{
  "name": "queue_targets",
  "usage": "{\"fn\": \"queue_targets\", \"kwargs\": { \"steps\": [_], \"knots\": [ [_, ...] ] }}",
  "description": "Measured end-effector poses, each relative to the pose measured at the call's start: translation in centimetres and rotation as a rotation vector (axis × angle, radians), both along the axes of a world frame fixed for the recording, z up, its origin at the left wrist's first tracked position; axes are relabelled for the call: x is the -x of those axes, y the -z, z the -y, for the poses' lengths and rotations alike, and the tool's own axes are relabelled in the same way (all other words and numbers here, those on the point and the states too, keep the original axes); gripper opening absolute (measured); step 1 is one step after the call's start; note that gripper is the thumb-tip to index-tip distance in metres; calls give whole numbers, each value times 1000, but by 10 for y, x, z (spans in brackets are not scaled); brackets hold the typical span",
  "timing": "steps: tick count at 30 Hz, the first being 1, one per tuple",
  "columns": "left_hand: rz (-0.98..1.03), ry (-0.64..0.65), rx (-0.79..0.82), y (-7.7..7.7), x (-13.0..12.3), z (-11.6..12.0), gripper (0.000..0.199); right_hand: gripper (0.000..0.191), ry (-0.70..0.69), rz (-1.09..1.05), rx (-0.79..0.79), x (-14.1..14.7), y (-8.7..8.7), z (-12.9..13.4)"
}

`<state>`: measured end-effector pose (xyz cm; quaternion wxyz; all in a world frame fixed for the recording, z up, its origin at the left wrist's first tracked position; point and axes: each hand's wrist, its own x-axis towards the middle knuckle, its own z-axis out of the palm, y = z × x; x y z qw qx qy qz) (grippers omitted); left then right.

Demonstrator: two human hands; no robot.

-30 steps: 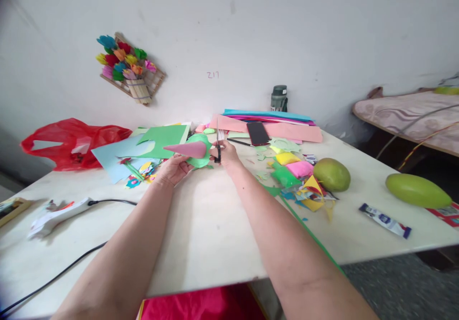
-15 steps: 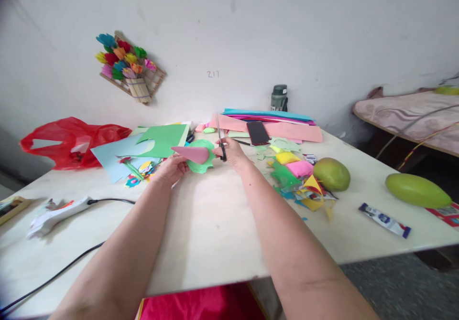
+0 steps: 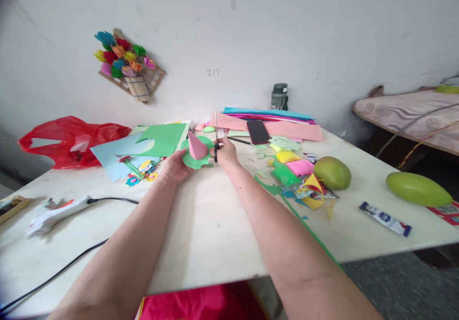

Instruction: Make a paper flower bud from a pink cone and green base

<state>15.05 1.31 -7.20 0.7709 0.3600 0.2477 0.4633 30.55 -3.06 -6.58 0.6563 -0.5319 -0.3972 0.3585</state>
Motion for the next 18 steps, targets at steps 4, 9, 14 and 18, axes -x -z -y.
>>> {"fn": "queue_targets", "kwargs": {
  "steps": [4,9,14,18],
  "knots": [
    [-39,-39,7,1,-5,-1,22,27,-14,10,10,4,1,0],
    [-59,-136,16,2,-4,-6,25,35,-45,60,64,-3,-7,8],
    [-31,-215,1,5,5,-14,28,32,-268,242,125,-33,-11,17],
    [-23,-222,-28,8,11,-18,34,23,-492,369,205,-49,-14,24]
  ]
}}
